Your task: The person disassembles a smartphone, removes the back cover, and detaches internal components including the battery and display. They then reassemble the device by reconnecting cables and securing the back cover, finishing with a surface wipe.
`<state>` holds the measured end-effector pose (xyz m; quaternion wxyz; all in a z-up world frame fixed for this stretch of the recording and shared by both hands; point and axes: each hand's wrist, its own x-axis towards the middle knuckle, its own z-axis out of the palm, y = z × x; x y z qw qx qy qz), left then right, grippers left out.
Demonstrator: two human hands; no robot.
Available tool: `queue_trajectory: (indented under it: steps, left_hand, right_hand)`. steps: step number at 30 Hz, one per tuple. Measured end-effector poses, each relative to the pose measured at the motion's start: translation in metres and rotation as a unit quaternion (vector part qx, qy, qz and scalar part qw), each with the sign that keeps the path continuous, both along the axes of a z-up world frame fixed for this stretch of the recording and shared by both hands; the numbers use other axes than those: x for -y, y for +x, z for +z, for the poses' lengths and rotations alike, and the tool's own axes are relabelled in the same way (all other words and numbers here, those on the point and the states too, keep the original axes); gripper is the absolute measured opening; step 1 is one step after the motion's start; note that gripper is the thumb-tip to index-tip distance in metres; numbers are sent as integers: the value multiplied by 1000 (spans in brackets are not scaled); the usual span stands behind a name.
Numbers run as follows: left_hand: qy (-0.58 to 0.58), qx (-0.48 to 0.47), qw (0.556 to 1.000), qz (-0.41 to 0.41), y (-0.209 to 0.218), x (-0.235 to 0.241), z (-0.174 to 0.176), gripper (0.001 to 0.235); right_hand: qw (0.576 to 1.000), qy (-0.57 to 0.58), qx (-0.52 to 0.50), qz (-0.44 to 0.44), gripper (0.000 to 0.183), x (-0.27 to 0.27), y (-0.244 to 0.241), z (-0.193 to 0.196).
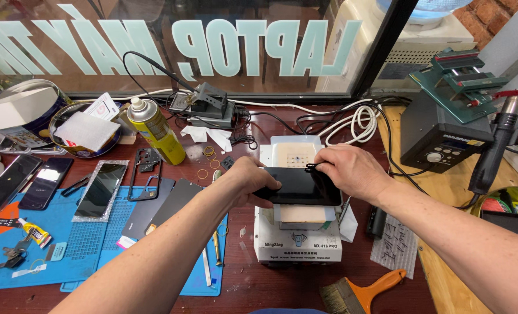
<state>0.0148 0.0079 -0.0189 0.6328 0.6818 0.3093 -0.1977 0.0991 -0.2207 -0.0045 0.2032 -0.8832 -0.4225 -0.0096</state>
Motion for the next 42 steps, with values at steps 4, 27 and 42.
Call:
queue_trajectory:
  steps: [4,27,42]
  left_hand:
    - [10,-7,1000,-4,-2,1,5,47]
    - [-6,-9,1000,10,-3,1,4,48]
    - [-6,-7,1000,4,-4,2,8,40]
  right_hand:
    - [990,-77,-107,-49,19,-7,11,9]
    - [963,-120,-239,-39,23,-12,53,-3]
    - [999,26,-25,-15,15,-8,-2,-2]
